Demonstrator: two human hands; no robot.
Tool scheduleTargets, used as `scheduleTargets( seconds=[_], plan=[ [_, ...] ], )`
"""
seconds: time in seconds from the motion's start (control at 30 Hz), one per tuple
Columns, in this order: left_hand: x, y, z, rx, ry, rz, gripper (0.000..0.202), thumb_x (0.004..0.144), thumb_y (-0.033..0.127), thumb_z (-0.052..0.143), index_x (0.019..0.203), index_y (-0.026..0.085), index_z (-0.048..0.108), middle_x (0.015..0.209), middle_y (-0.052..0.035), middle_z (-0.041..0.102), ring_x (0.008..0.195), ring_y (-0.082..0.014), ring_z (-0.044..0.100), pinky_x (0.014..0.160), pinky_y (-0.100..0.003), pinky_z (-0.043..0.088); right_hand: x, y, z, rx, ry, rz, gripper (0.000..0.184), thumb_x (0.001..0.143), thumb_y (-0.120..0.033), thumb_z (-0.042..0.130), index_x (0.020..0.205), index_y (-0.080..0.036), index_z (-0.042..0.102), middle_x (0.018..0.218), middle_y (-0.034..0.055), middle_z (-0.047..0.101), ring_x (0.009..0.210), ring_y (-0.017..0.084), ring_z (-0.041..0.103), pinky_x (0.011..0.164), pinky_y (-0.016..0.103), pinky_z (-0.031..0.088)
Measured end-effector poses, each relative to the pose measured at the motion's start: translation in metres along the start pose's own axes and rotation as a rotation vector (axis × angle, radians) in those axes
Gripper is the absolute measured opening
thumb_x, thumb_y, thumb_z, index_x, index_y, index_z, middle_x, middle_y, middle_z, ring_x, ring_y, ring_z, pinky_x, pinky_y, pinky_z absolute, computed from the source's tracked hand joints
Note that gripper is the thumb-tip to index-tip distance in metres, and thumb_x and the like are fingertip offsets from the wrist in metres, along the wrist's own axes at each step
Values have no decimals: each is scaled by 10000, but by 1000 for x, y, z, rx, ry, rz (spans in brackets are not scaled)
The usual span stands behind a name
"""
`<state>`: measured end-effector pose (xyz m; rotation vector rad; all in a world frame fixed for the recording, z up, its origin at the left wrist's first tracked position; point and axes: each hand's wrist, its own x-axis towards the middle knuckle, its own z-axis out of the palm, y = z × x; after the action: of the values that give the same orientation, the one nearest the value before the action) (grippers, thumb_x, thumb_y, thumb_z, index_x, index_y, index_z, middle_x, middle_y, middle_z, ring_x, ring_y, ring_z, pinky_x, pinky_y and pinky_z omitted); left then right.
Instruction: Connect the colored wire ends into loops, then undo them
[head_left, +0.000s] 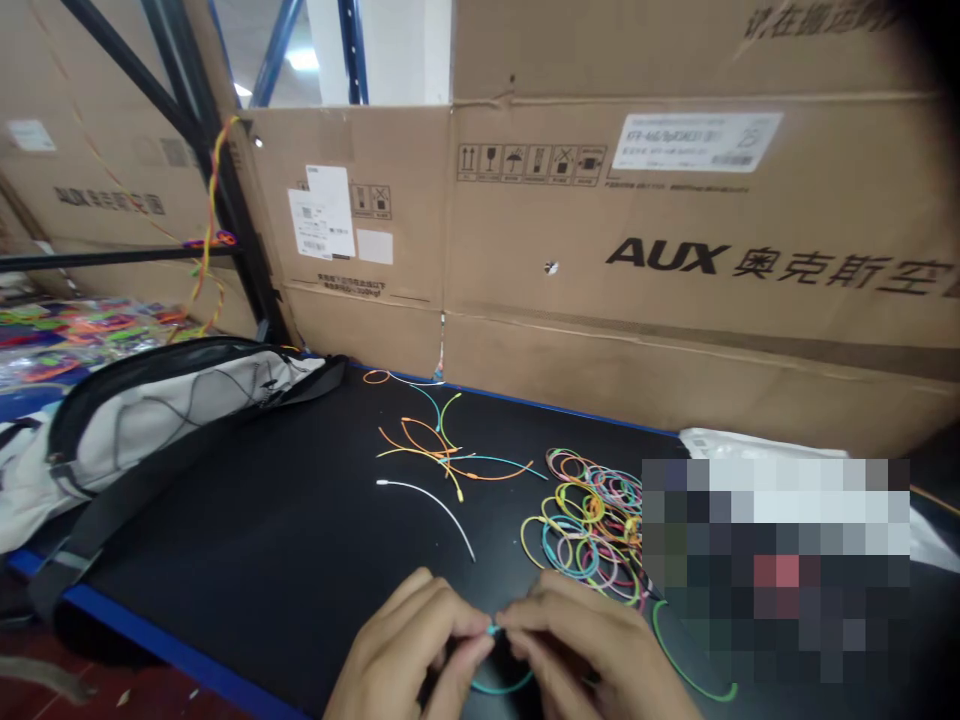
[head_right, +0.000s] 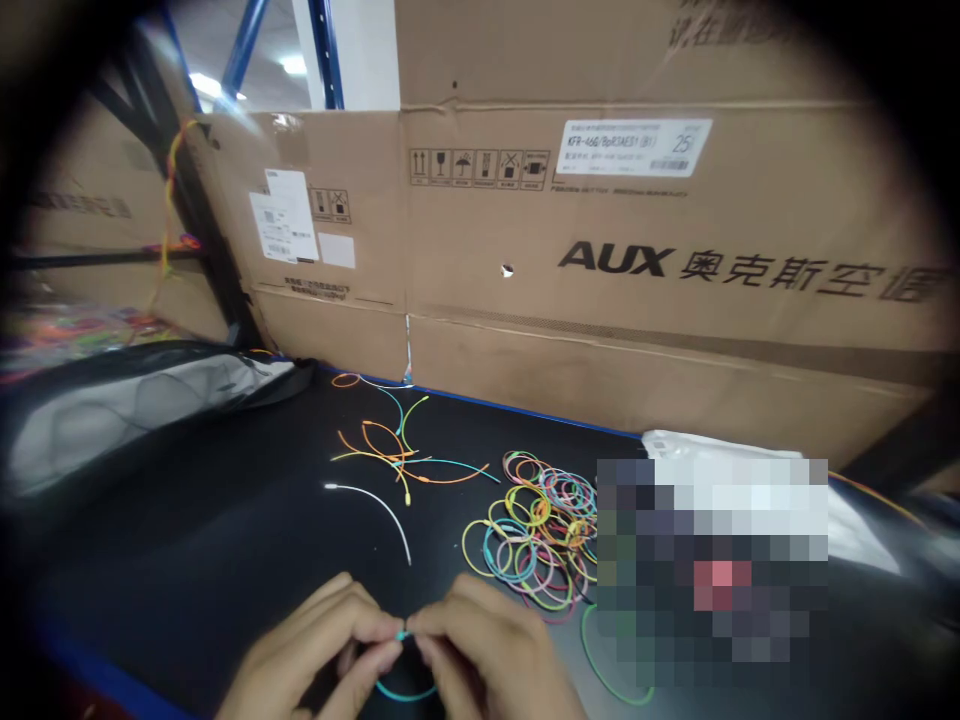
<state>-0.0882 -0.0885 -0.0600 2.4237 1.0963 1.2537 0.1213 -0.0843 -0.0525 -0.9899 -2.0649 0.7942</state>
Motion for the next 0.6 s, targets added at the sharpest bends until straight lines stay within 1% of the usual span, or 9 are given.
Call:
scheduleTargets(
  seconds=[0.03,0.07,0.13,0.23,0.27,0.33,0.4,0.47,0.6],
  plan=[
    [0,0,0,-14,20,0,162,939,82,582,841,204,622,679,32,619,611,-112,601,562,-185,483,3,1,3,224,-3,174,260,997,-400,589,927,-195,733,767,36,649,519,111,602,455,208,484],
    [1,1,0,-25,38,-1,161,939,84,585,843,206,627,685,34,627,614,-112,609,571,-184,489,5,2,7,438,0,345,345,925,-518,669,901,-176,709,721,18,634,429,80,548,387,186,431],
    [1,1,0,-48,58,-12,156,934,85,597,855,213,641,694,40,640,615,-109,620,585,-180,500,10,3,10,513,-35,424,495,870,-649,673,900,-155,672,646,5,623,384,84,553,365,186,442],
    [1,0,-1,-96,45,-56,138,934,103,627,886,227,667,706,47,650,620,-101,640,580,-164,502,11,3,8,522,-27,428,507,856,-657,686,850,-150,662,612,-20,579,386,107,580,376,225,502],
    [1,0,-2,-116,30,-73,131,938,115,633,897,232,676,718,47,659,629,-99,651,583,-159,504,10,2,5,497,-12,391,460,875,-606,696,844,-148,677,649,-12,583,411,107,591,402,234,520],
    [2,0,-4,-159,-1,-100,121,946,138,639,905,240,688,743,46,677,649,-96,668,592,-152,509,7,0,-2,347,40,196,297,940,-435,687,881,-146,726,752,21,615,504,110,618,481,242,534],
    [4,1,-7,-207,-38,-109,122,955,149,632,905,241,695,769,43,697,678,-98,684,618,-151,520,4,-4,-9,42,92,-144,187,1014,-263,602,987,-150,749,802,54,657,619,137,636,557,253,533],
    [7,3,-9,-254,-78,-100,133,961,151,617,890,233,694,781,35,709,701,-104,692,641,-155,527,2,-8,-15,-249,104,-396,236,1064,-185,508,1057,-151,742,811,70,693,665,155,635,568,254,518],
    [9,1,-11,-293,-164,-81,152,963,165,596,849,213,683,755,12,694,677,-119,668,617,-176,518,4,-22,-24,-550,149,-526,423,1126,-215,341,1016,-160,746,728,26,691,562,140,603,469,255,448]
  ],
)
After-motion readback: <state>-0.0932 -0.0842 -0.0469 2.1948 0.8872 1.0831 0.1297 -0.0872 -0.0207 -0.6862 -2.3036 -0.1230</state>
